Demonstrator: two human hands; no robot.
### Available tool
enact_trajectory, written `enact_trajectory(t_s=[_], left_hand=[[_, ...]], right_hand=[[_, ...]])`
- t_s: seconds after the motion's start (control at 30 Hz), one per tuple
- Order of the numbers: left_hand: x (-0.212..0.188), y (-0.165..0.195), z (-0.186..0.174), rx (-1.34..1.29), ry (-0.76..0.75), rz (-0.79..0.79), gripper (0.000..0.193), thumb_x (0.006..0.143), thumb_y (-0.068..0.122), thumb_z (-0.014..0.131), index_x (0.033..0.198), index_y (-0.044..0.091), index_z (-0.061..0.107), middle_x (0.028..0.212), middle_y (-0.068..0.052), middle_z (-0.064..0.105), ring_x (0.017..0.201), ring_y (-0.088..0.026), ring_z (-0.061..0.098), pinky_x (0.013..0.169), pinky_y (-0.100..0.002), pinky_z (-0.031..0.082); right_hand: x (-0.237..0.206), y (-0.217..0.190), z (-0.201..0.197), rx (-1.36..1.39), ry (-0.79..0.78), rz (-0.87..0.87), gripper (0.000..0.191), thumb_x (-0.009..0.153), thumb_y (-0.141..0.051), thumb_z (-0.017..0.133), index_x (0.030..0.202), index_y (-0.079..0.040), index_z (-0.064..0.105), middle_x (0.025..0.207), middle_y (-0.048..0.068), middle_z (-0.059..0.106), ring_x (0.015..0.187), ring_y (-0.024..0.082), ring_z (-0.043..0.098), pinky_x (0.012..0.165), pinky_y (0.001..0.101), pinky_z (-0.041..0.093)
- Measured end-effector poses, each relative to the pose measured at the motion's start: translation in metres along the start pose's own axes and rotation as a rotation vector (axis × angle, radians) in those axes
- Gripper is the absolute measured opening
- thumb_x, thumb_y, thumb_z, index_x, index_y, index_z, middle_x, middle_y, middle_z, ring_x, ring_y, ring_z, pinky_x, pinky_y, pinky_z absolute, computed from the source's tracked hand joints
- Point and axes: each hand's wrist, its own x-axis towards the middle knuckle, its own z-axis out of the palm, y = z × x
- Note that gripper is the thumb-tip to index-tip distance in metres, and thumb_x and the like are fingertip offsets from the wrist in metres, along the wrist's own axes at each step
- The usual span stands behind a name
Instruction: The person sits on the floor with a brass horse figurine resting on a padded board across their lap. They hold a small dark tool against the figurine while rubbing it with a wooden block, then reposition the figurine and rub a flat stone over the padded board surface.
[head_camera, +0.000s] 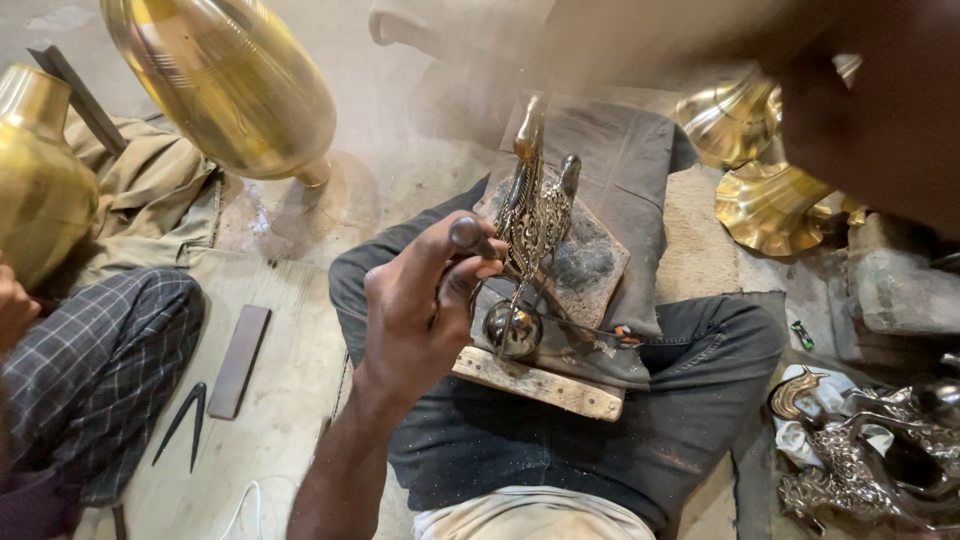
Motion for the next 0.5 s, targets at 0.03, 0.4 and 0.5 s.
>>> enact_trajectory(t_s=[0.03, 0.4, 0.5], left_hand=[[-0.001, -0.001, 0.000, 0.028, -0.006, 0.021, 0.044, 0.093, -0.017, 0.054, 0.133, 0.001, 0.055, 0.110, -0.014, 0.076, 0.102, -0.021, 0.079, 0.090, -0.031, 0.065], [-0.012, -0.008, 0.012, 0.020, 0.052, 0.011, 0.022, 0.105, -0.006, 0.061, 0.126, -0.001, 0.057, 0.114, -0.015, 0.075, 0.099, -0.019, 0.079, 0.087, -0.029, 0.065], [-0.017, -0.010, 0.013, -0.003, 0.057, 0.030, 0.022, 0.106, -0.006, 0.060, 0.127, -0.001, 0.057, 0.115, -0.016, 0.074, 0.099, -0.020, 0.078, 0.085, -0.028, 0.066]], right_hand=[[0.000, -0.001, 0.000, -0.007, -0.003, -0.006, 0.022, 0.091, 0.000, 0.068, 0.113, -0.003, 0.065, 0.086, 0.017, 0.065, 0.075, 0.027, 0.068, 0.066, 0.0390, 0.054], [0.004, -0.008, -0.003, -0.041, -0.003, -0.068, 0.028, 0.087, -0.001, 0.071, 0.114, -0.004, 0.066, 0.087, 0.018, 0.066, 0.075, 0.028, 0.068, 0.066, 0.0398, 0.054], [0.008, -0.015, -0.007, -0.080, -0.007, -0.111, 0.029, 0.085, -0.001, 0.072, 0.114, -0.004, 0.067, 0.088, 0.018, 0.066, 0.075, 0.028, 0.068, 0.065, 0.0400, 0.054]])
